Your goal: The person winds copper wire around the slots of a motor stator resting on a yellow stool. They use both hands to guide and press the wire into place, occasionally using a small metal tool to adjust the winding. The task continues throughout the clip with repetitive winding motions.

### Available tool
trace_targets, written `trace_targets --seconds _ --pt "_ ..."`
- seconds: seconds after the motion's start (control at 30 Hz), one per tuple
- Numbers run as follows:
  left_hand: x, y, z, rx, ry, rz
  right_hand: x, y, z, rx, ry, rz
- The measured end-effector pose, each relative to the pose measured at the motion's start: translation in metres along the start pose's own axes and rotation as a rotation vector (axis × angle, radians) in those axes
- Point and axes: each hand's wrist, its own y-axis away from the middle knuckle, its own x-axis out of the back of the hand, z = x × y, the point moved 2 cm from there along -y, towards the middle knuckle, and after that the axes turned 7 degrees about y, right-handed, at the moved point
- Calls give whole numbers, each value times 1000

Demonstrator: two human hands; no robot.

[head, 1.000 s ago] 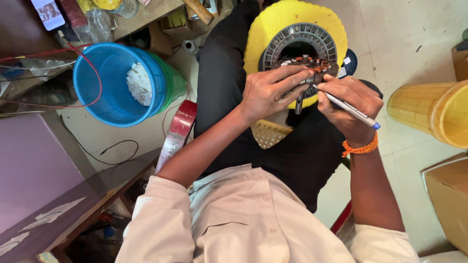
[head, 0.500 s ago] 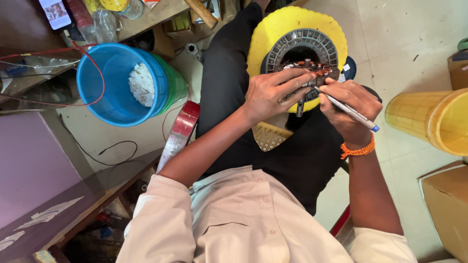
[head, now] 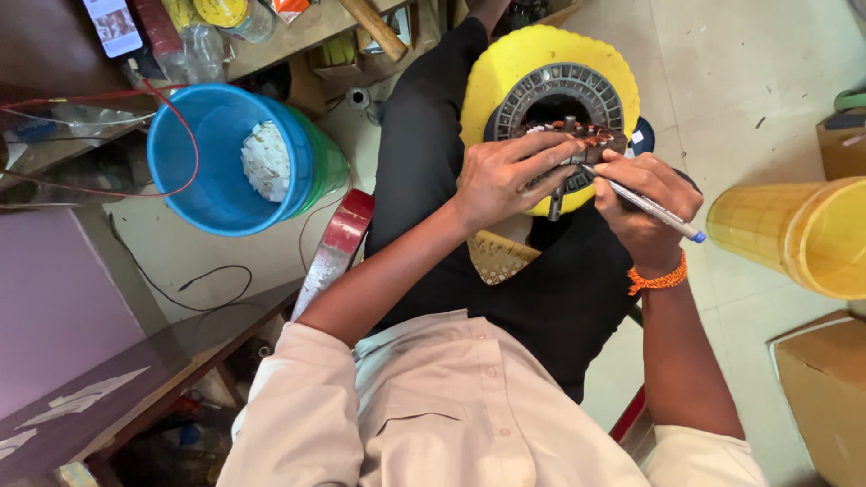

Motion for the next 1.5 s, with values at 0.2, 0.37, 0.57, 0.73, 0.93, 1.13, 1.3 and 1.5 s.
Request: trace_targets --seconds 0.2,0.37,0.57,0.73,0.93,1.13,1.3,1.5 --pt "-4 4 -4 4 -3 12 1 2 1 0 55 -3" --pt "0 -1 -2 14 -53 22 3 4 4 -42 31 25" --pt "11 1 -18 -3 179 23 0 11 2 -188 -235 206" --pt "3 3 -43 228 878 143 8 2 -13 -261 -211 114" --pt "6 16 -40 430 1033 -146 8 9 -42 -286 -619 46" --pt "11 4 -15 372 979 -402 12 12 -49 -287 -176 -63" --pt "14 5 -13 372 880 -466 8 14 -48 -265 -109 -75" --pt "-5 18 -29 223 728 -470 -1 13 -53 -260 -57 -152"
